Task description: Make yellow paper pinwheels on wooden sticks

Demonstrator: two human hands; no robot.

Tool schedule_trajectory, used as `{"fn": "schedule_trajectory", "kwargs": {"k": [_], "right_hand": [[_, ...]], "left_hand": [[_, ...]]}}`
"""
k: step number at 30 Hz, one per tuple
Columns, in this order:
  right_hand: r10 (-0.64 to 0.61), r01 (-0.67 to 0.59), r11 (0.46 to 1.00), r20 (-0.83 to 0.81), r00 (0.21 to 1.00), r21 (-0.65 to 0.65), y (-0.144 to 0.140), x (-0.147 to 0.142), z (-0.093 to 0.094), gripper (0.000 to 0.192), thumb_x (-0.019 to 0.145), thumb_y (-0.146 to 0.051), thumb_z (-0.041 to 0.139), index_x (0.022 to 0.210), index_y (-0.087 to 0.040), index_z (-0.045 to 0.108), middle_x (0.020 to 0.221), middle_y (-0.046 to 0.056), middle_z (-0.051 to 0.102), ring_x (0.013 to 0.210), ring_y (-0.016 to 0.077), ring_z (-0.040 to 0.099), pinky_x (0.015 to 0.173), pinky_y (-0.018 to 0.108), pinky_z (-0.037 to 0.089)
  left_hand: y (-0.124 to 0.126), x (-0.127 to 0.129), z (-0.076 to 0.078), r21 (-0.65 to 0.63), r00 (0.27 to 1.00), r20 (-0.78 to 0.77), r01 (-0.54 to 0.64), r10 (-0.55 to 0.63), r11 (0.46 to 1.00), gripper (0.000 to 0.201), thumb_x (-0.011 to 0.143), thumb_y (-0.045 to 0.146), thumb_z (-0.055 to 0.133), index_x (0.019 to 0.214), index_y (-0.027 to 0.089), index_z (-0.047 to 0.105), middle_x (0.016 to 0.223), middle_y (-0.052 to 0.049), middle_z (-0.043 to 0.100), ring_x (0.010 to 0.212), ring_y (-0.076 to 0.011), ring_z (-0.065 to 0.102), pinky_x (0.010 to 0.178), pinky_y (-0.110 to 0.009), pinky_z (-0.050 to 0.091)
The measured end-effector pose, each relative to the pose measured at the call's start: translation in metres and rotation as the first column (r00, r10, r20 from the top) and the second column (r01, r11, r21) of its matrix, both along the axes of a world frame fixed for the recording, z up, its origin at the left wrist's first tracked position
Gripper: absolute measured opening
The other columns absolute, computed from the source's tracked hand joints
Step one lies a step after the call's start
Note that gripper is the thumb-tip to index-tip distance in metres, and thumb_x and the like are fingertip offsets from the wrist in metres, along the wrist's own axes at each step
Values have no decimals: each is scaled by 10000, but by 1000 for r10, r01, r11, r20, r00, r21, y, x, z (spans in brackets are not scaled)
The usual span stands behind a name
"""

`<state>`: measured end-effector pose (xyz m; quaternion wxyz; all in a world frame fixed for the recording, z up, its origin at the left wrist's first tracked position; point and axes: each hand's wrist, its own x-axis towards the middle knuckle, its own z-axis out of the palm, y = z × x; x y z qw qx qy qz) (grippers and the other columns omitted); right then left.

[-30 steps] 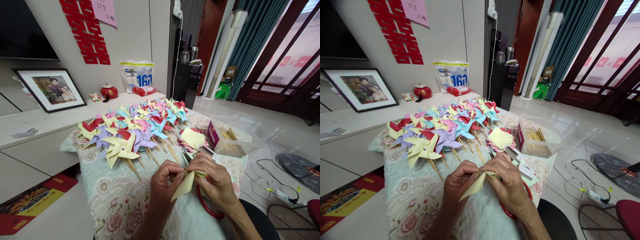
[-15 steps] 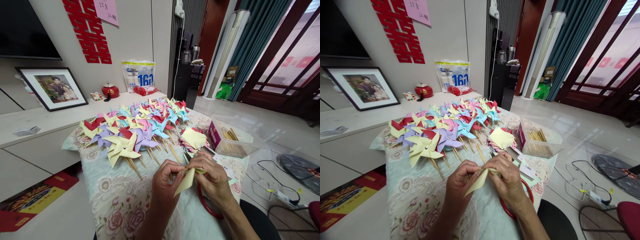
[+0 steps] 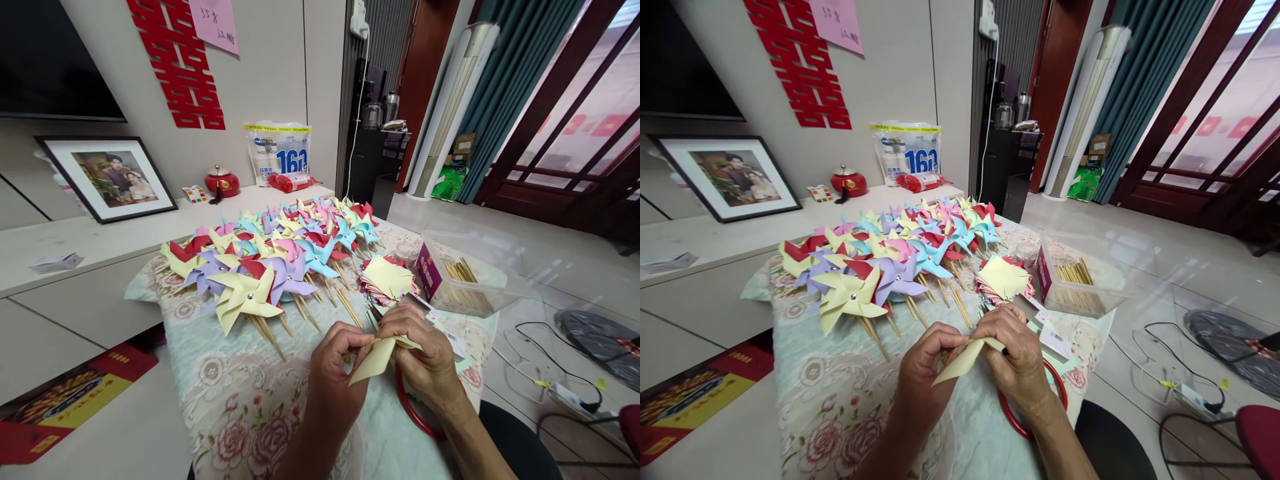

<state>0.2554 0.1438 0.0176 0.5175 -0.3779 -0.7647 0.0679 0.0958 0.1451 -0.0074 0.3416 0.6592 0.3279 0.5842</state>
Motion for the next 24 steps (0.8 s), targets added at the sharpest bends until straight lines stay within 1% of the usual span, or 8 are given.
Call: {"fn": "schedule_trajectory", "kwargs": {"k": [4,7,10,13,16,19,22,24], "right_hand": [[-18,18,999,-11,1000,-36,0,0,0,163,887,-102,565,885,-240,651,793,15,679,787,214,629,810,417,442],[-67,63,985,-19,998,-159,1,3,0,102,919,-191,599,848,-230,662,780,19,674,760,206,615,747,365,455],[-136,133,940,12,991,-314,2,7,0,151,909,-278,635,783,-205,676,704,1,622,668,178,559,636,299,433],[-141,134,898,14,990,-418,2,6,3,173,893,-318,650,783,-190,687,663,-23,586,616,152,504,584,264,404],[-79,48,868,-42,996,-495,1,4,6,178,894,-346,652,834,-187,706,710,-23,621,646,148,531,599,250,419],[-42,-45,833,-144,989,-551,1,6,5,189,897,-345,652,995,-199,723,873,4,702,790,174,624,716,270,482],[-89,-53,819,-219,972,-571,4,12,-2,289,910,-378,642,1132,-205,703,1023,49,737,931,212,668,796,312,514],[-133,-20,816,-222,966,-578,5,14,-6,314,923,-416,628,1142,-204,705,1061,74,748,962,230,680,802,334,526]], "left_hand": [[-1,2,2,-32,1000,19,2,-1,999,157,780,63,598,854,170,685,789,-31,608,731,-170,602,647,-272,467],[-5,7,1,-195,996,77,60,-46,979,196,746,80,606,896,178,686,826,-35,625,751,-175,598,669,-278,471],[-7,14,-2,-425,968,227,196,-105,884,228,716,172,701,939,183,659,756,0,614,668,-144,547,608,-244,441],[-4,17,-7,-544,919,384,307,-93,781,256,695,301,786,842,179,615,634,42,563,560,-96,463,522,-202,373],[2,15,-10,-607,918,393,295,-44,737,327,704,429,800,737,166,608,537,63,502,462,-67,377,433,-185,297],[5,12,-11,-678,930,368,256,17,689,370,695,470,797,771,122,698,542,26,562,429,-68,392,394,-187,289],[6,10,-11,-730,925,370,229,90,644,389,649,461,824,754,98,734,537,0,599,409,-65,404,381,-186,284],[7,10,-10,-743,912,389,226,132,631,397,610,458,842,742,98,738,521,3,596,393,-60,394,369,-181,265]]}}
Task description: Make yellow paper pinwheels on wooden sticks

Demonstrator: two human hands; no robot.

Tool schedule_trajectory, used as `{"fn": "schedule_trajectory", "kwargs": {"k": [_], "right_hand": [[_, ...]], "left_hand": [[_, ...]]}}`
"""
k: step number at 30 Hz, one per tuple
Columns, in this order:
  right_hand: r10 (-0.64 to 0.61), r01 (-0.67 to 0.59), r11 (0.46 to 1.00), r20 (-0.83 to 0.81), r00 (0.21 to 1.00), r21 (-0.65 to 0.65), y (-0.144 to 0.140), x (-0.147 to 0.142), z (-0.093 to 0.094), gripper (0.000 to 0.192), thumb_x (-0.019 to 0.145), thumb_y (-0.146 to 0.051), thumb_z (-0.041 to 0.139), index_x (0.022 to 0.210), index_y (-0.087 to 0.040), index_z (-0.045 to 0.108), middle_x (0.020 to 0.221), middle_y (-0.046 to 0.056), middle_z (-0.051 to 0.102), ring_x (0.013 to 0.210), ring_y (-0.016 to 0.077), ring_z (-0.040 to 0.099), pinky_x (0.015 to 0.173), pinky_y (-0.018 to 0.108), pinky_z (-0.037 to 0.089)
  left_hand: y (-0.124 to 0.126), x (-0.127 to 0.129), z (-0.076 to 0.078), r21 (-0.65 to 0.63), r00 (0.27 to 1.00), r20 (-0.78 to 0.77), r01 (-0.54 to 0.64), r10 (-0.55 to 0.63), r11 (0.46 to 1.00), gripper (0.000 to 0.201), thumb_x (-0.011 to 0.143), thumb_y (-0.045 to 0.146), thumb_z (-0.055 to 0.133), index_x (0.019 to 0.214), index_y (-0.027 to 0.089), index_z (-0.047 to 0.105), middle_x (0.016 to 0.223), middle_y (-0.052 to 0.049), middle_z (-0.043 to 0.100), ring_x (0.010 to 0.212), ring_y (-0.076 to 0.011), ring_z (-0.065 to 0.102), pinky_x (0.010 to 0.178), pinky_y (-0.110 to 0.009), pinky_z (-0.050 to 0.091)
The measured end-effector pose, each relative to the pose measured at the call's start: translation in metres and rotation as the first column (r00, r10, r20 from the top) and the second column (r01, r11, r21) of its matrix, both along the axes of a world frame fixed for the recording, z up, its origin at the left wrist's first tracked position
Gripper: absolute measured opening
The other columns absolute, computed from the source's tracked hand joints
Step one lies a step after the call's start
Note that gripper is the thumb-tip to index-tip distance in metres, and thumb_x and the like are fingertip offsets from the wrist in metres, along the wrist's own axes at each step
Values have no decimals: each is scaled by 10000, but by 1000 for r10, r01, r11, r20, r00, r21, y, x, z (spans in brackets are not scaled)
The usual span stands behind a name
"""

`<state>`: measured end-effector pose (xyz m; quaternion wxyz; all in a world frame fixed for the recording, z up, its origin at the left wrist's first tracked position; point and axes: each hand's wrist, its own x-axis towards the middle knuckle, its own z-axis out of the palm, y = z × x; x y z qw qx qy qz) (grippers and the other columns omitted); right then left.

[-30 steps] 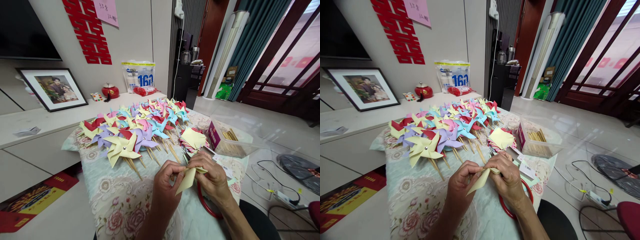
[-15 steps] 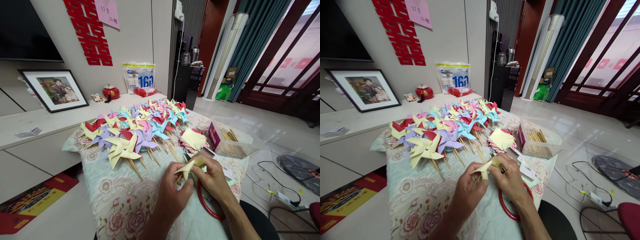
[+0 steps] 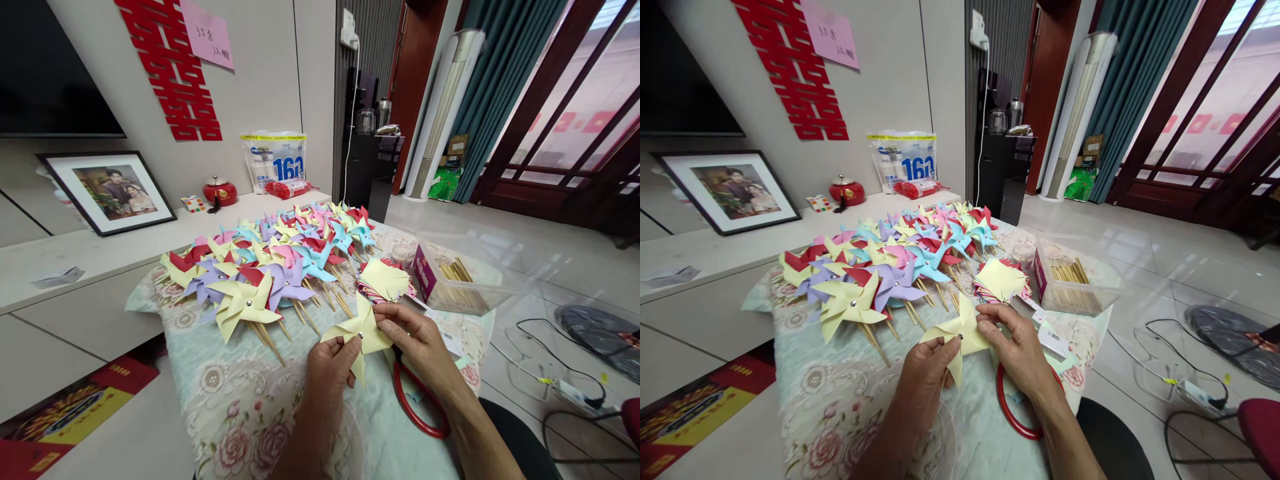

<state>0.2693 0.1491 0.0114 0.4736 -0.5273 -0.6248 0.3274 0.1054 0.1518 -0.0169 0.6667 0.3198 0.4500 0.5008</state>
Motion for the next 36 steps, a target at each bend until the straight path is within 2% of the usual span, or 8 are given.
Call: {"fn": "schedule_trajectory", "kwargs": {"k": [7,12,17,21,26,31,36], "right_hand": [[-38,38,999,5,999,33,-2,-7,3,295,917,-436,635,1084,-214,734,992,75,767,937,246,701,824,370,534],[-60,65,983,-33,998,172,-4,-12,8,197,936,-381,634,1041,-254,742,1048,53,734,1002,230,672,895,370,507],[-58,38,945,51,997,326,-6,-21,13,161,970,-283,598,1043,-263,740,1131,65,702,1089,219,638,945,369,482],[-100,17,918,189,977,396,-6,-27,11,183,967,-244,591,1085,-246,731,1177,97,681,1136,256,617,966,437,469],[-82,-47,909,288,954,415,-6,-29,7,197,970,-220,584,1116,-242,714,1207,108,662,1155,274,601,958,476,468],[-81,-52,906,291,953,421,-5,-30,6,204,969,-218,586,1135,-226,705,1204,115,658,1143,275,604,947,477,477],[-68,-69,900,296,953,430,-5,-31,6,168,965,-222,589,1084,-225,708,1200,111,652,1129,278,603,931,472,473]], "left_hand": [[2,-6,5,-38,996,60,-60,62,998,423,577,470,864,741,102,737,516,15,582,403,-52,373,376,-176,237],[2,-11,6,-22,993,88,-71,72,997,401,610,444,856,788,101,749,548,19,588,436,-54,390,408,-179,249],[1,-11,6,-10,990,88,-111,112,994,376,650,436,831,808,104,754,582,10,599,470,-65,416,430,-184,271],[2,-8,5,-2,987,81,-136,136,991,405,617,469,833,779,107,751,560,11,592,456,-71,411,416,-193,272],[3,-6,4,0,979,57,-198,198,980,427,598,462,839,825,109,768,556,15,603,443,-69,415,405,-190,268],[1,-5,7,-6,978,51,-201,201,980,418,603,444,844,843,109,773,581,10,628,442,-60,421,412,-180,268],[0,-4,14,18,977,23,-214,213,977,293,626,367,822,808,143,765,536,37,591,425,-71,414,408,-189,263]]}}
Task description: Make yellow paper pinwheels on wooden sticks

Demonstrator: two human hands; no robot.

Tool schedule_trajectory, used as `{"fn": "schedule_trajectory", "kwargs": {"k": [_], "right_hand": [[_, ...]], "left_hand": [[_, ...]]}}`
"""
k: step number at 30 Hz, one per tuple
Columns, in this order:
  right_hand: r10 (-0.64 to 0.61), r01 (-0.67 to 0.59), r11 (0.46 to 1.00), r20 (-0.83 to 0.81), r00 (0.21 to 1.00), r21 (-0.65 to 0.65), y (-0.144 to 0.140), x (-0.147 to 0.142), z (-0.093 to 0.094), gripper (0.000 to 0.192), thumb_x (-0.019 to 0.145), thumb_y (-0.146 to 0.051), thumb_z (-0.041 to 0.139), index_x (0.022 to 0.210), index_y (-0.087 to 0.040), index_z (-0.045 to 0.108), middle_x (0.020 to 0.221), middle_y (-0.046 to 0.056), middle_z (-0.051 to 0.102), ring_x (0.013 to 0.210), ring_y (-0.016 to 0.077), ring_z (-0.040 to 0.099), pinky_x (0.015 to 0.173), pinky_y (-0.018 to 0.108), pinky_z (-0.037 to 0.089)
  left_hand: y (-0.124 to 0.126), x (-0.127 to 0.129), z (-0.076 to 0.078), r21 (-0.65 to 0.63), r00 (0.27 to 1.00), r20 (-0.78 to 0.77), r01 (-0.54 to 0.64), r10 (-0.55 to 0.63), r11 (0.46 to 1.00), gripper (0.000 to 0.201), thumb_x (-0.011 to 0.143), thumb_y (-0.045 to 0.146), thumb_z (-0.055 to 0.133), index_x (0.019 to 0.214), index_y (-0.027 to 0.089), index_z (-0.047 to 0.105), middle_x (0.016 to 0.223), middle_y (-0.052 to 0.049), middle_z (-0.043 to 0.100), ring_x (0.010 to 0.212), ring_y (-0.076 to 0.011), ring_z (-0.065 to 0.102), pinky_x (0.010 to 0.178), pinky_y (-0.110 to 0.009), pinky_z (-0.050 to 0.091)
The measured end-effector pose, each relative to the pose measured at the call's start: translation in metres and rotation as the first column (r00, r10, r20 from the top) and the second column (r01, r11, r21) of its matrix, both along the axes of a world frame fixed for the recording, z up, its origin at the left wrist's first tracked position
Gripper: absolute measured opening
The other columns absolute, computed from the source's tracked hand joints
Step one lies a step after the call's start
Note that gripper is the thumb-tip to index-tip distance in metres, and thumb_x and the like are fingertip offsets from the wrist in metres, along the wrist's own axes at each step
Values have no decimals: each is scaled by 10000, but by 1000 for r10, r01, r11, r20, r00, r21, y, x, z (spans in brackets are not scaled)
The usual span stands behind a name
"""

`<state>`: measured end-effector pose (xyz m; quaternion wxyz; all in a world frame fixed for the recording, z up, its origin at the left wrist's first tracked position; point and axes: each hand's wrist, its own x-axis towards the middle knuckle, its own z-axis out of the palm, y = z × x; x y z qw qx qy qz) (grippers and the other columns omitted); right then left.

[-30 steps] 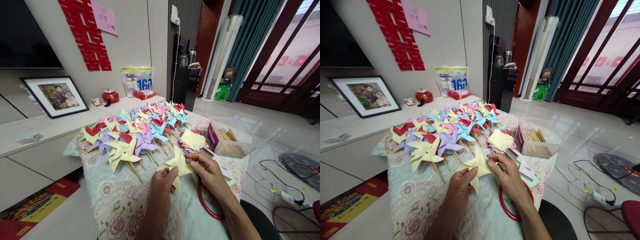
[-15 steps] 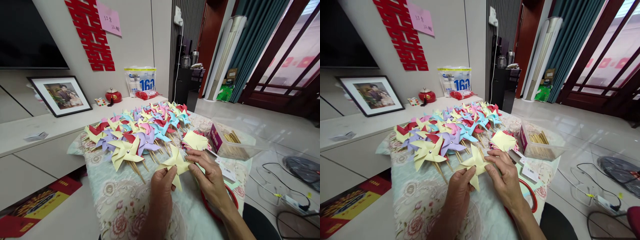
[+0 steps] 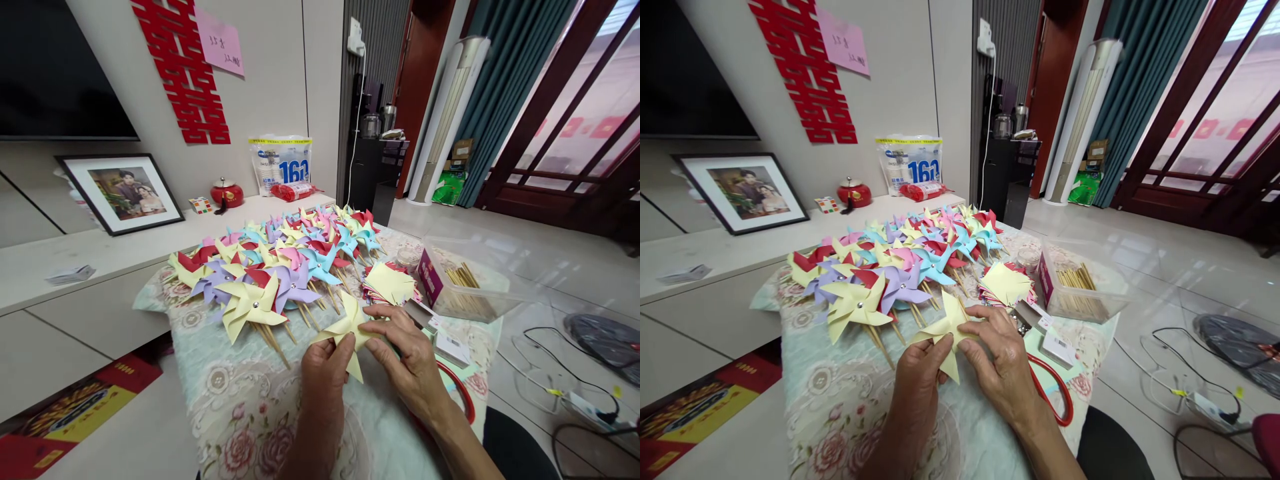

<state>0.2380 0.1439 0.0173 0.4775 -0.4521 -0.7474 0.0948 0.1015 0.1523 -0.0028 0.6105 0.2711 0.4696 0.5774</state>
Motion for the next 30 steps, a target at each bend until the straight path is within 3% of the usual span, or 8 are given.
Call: {"fn": "schedule_trajectory", "kwargs": {"k": [4,7,15,20,23,25,27,30], "right_hand": [[-51,48,993,28,998,111,-6,-1,8,288,975,-218,555,1251,-234,635,1342,131,582,1258,307,506,1035,534,385],[-41,19,986,128,991,167,-11,-3,13,319,976,-226,534,1281,-228,625,1461,140,485,1341,342,408,1085,574,320],[-57,8,978,234,971,206,-9,-6,8,264,995,-282,504,1181,-200,671,1481,142,454,1346,374,366,1051,592,344],[-118,99,975,87,989,200,-11,-1,7,372,1010,-292,475,1363,-225,572,1507,126,446,1373,327,390,1120,552,312],[-210,225,970,-148,966,90,-14,0,0,336,992,-272,528,1322,-269,591,1368,91,583,1269,267,525,1046,438,432],[-264,254,964,-336,904,-74,-21,-3,-8,264,969,-335,572,1214,-266,641,1236,79,658,1120,251,617,918,372,510],[-315,194,934,-438,842,-299,-33,-9,-17,254,940,-422,601,1105,-244,676,1076,71,703,951,237,655,797,331,531],[-273,-14,859,-480,834,-513,-60,-24,-26,328,907,-512,604,974,-205,698,832,46,682,739,206,616,676,302,495]], "left_hand": [[0,-3,4,135,997,-76,30,-20,990,191,641,295,802,771,171,739,622,10,666,595,-151,596,554,-232,448],[-1,-3,4,188,986,-160,74,-44,979,146,665,288,781,711,179,694,626,17,671,613,-148,601,596,-234,468],[-2,-1,1,147,979,-201,59,-28,987,197,626,302,775,583,177,629,531,38,586,545,-131,520,547,-233,424],[-2,-7,-1,58,993,-82,90,-85,994,260,691,371,779,830,153,750,652,2,674,565,-139,550,524,-227,394],[-2,-9,0,2,995,58,86,-86,996,323,682,398,787,890,152,760,691,-23,705,549,-144,553,487,-232,376],[-4,-8,3,22,985,152,82,-84,996,268,693,392,769,852,176,755,719,-39,724,574,-163,586,497,-246,403],[-11,-8,9,71,971,213,92,-105,993,231,721,406,729,837,207,749,822,-71,757,675,-207,650,554,-277,466],[-30,-9,19,116,964,244,76,-103,990,216,741,428,695,832,237,741,945,-90,766,868,-263,691,715,-326,539]]}}
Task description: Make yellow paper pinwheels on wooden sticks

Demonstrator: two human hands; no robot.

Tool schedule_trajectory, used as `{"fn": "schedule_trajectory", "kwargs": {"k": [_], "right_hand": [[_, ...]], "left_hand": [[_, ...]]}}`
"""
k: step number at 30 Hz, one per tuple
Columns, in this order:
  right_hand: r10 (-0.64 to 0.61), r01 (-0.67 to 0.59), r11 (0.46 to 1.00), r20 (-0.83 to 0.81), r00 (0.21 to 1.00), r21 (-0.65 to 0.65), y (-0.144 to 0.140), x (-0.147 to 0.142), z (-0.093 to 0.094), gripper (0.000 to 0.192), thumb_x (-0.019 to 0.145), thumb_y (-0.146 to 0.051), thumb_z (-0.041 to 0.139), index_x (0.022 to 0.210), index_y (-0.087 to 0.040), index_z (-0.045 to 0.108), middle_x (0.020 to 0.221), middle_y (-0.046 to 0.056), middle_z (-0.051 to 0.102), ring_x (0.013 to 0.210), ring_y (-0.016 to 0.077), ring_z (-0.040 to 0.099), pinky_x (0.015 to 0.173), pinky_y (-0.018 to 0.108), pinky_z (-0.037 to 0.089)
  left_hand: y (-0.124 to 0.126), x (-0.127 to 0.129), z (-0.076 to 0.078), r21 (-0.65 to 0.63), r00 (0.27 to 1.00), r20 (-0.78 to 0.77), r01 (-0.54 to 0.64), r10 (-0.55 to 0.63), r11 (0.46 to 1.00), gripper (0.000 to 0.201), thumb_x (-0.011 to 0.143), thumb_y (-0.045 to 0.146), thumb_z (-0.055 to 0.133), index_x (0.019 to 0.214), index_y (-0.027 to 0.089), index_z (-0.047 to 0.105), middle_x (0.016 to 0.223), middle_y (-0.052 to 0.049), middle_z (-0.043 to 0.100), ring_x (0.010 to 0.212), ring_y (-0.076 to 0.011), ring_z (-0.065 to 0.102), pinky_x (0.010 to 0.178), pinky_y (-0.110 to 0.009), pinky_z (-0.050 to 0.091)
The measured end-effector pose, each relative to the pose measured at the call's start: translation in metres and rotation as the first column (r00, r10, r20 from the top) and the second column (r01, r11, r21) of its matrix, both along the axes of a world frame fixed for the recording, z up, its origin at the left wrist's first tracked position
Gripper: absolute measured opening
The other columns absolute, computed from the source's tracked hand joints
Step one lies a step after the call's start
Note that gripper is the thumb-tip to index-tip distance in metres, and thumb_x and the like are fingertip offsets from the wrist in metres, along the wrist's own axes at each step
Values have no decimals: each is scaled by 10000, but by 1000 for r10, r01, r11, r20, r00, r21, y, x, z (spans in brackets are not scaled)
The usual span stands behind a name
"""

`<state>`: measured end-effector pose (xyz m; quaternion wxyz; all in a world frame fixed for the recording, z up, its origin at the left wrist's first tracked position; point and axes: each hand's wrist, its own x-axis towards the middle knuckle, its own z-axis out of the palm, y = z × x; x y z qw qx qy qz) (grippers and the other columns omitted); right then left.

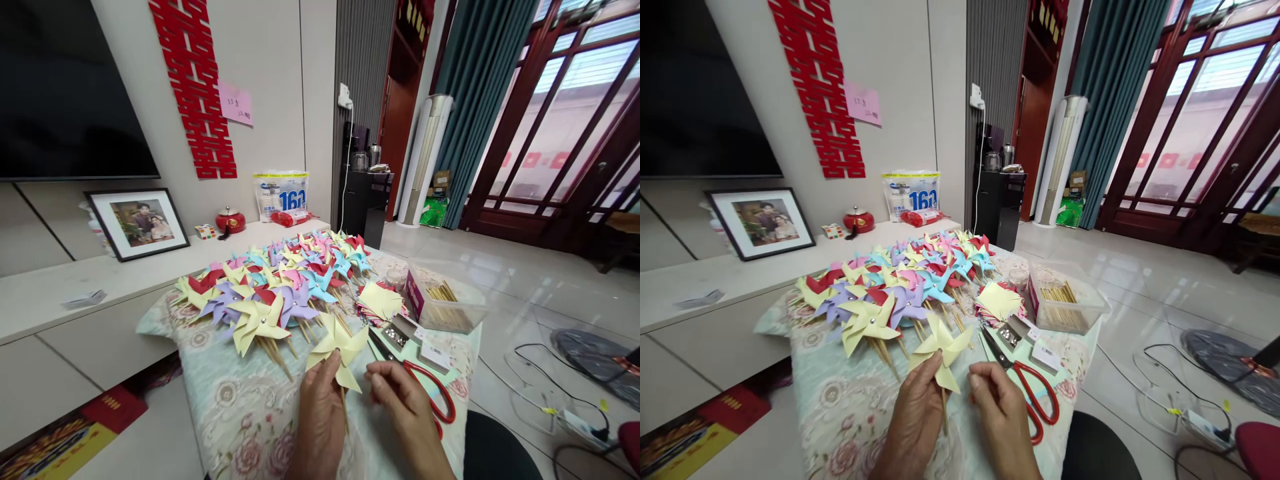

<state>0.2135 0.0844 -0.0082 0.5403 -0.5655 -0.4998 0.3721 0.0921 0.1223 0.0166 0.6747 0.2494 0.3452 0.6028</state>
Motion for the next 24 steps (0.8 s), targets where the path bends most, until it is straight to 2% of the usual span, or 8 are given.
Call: {"fn": "schedule_trajectory", "kwargs": {"k": [3,6,12,15,18,21,22,24], "right_hand": [[231,-233,968,-35,972,-96,-27,-17,-1,357,893,-530,607,866,-183,681,717,20,620,681,186,568,636,285,444],[351,-350,927,-13,936,-136,-45,-30,-1,351,872,-526,625,815,-180,634,704,5,577,662,168,519,622,274,402],[361,-367,921,-68,930,-133,-61,-42,-10,393,864,-546,607,722,-209,463,673,-39,417,628,135,386,578,258,333],[346,-347,931,-33,938,-115,-67,-42,-11,372,884,-498,607,710,-204,461,664,-46,391,630,128,355,581,260,300],[353,-357,925,-55,934,-130,-70,-38,-10,360,900,-485,587,708,-202,473,617,-48,419,587,121,355,555,263,277],[344,-346,926,-40,938,-149,-71,-30,-7,356,895,-493,574,712,-196,498,590,-53,413,566,117,334,539,263,260],[349,-346,926,-9,937,-152,-72,-27,-5,351,891,-489,577,716,-192,511,591,-56,401,570,117,327,541,262,257],[381,-367,918,73,922,-150,-74,-20,0,335,898,-467,572,720,-185,535,602,-52,408,583,121,343,550,261,267]], "left_hand": [[-23,-5,6,-9,999,26,-28,29,1000,222,753,423,692,852,229,735,950,-85,763,942,-279,694,811,-352,551],[-45,-12,7,-55,995,97,-5,10,998,250,772,415,699,914,211,728,943,-78,765,916,-269,705,794,-354,565],[-76,-17,9,-96,989,148,-12,26,995,265,757,389,746,937,196,731,961,-79,770,926,-267,714,790,-340,571],[-85,-14,11,-70,987,159,-20,31,997,254,757,370,749,937,191,740,1030,-87,768,998,-275,701,857,-347,557],[-89,-18,8,-94,976,217,27,-6,995,258,772,363,741,961,188,736,1081,-109,760,1065,-286,681,924,-371,531],[-89,-35,2,-168,970,238,83,-42,982,325,807,436,700,1011,185,729,1116,-136,743,1063,-281,675,933,-388,518],[-89,-42,0,-216,976,215,72,-24,974,355,793,470,705,1014,194,727,1090,-129,746,1011,-271,685,900,-390,526],[-89,-58,1,-200,989,149,3,28,980,378,784,491,710,1041,214,724,1186,-112,723,1010,-263,682,879,-390,530]]}}
